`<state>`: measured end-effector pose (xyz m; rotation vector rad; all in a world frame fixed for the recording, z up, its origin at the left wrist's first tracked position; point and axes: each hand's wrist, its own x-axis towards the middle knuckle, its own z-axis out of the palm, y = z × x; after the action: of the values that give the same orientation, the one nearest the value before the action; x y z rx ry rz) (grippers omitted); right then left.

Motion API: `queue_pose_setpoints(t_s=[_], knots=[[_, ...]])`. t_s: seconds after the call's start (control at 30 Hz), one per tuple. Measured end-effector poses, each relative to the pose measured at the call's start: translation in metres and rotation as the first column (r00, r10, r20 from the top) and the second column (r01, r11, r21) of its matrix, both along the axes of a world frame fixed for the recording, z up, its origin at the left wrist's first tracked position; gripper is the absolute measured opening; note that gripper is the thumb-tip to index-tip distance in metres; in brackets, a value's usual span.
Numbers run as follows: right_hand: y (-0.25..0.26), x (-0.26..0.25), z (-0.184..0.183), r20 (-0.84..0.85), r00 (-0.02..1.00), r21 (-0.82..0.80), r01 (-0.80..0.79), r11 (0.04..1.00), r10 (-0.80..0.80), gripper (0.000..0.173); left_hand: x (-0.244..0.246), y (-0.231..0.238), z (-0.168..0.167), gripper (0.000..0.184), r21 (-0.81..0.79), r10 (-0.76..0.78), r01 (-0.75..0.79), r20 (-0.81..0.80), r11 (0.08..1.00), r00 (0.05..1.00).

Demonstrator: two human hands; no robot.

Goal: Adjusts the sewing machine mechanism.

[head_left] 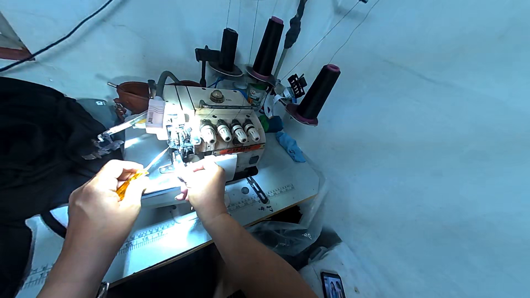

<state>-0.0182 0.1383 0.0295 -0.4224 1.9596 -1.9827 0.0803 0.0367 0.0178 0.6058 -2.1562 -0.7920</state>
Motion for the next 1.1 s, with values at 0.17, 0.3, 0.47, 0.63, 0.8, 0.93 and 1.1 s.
queue_pose_setpoints(t_s=[0.17,0.3,0.47,0.63,0.8,0.93,1.1], knots=[[0.0,0.0,0.0,0.004,1.0,-0.007,0.002,1.0,-0.002,0.007,0.0,0.0,0.0,0.019,0.002,-0.005,0.005,0.0,1.0,1.0],[0.0,0.0,0.0,-0.004,1.0,-0.007,0.003,1.0,-0.003,0.008,0.0,0.0,0.0,0.018,-0.007,0.002,-0.002,0.01,1.0,1.0],[0.001,0.0,0.0,-0.007,1.0,0.008,0.0,1.0,0.0,0.007,-0.001,-0.001,0.0,0.018,-0.004,0.001,-0.001,0.014,1.0,1.0],[0.0,0.0,0.0,0.002,1.0,0.005,-0.001,1.0,0.001,0.008,0.0,-0.017,-0.003,0.023,-0.126,-0.027,0.03,0.02,0.992,0.999],[0.0,-0.001,0.0,0.005,1.0,0.002,-0.006,1.0,0.006,0.006,0.001,-0.032,0.005,0.023,-0.224,-0.047,0.05,0.017,0.973,0.999],[-0.001,-0.001,0.0,0.007,1.0,0.005,-0.002,1.0,0.002,0.007,0.0,-0.032,0.011,0.023,-0.228,-0.055,0.062,0.038,0.972,0.998],[-0.001,-0.001,0.0,0.007,1.0,0.012,0.0,1.0,0.0,0.008,-0.001,-0.036,0.003,0.04,-0.286,-0.017,0.03,0.047,0.958,0.999]])
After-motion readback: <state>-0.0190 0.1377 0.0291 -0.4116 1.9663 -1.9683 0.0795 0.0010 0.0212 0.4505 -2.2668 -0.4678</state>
